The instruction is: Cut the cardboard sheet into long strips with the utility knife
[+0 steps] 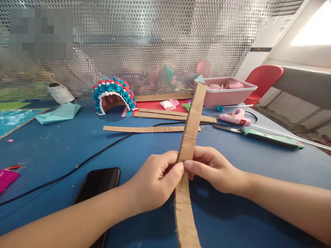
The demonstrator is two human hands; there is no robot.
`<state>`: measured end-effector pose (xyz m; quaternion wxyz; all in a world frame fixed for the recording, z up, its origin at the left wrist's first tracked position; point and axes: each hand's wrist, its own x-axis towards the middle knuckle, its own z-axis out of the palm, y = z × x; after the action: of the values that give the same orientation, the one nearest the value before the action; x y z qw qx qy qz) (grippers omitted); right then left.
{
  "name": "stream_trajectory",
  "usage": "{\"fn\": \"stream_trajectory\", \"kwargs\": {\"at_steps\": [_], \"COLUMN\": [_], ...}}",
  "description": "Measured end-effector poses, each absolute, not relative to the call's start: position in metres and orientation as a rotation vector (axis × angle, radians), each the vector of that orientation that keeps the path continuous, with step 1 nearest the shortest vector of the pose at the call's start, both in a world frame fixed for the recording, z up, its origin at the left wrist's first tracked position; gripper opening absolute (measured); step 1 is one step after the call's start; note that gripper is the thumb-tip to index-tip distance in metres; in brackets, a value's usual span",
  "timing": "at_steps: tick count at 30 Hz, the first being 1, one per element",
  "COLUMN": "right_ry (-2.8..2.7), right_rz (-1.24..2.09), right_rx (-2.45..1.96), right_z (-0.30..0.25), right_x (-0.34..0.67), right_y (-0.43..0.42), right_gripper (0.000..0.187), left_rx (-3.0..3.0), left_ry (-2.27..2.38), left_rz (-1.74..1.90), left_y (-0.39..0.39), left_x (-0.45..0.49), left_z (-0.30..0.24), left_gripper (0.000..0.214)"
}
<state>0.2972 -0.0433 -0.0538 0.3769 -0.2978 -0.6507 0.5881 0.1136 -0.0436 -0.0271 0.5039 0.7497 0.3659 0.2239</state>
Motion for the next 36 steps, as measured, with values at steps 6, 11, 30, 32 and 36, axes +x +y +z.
{"fn": "stream_trajectory", "kwargs": {"at_steps": [6,11,30,32,36], "right_ry": [-1.647,-1.707,-1.709,-1.732,-1.811], "right_rz": [1.674,1.553,1.505,1.453,1.453], "right_rx": [-0.69,-0.781,-0.833,-0.84,-0.811], "right_z": [-0.056,-0.054,-0.054,-0.054,-0.052], "right_x": [0.299,0.299,0.301,0.301,0.301], "right_y": [-0.04,-0.038,-0.037,-0.036,-0.036], "right_gripper": [0.024,0.016,0.026,0.03,0.032], "left_rx": [1.734,1.735,1.931,1.891,1.783], "left_ry": [0.816,0.829,0.979,0.977,0.938], "left_rz": [0.548,0.517,0.576,0.564,0.542], "left_y": [-0.042,-0.043,-0.037,-0.037,-0.037], "left_x": [0.113,0.114,0.113,0.113,0.113], "left_z": [-0.024,-0.03,-0.041,-0.042,-0.041], "left_gripper": [0.033,0.032,0.024,0.025,0.027]}}
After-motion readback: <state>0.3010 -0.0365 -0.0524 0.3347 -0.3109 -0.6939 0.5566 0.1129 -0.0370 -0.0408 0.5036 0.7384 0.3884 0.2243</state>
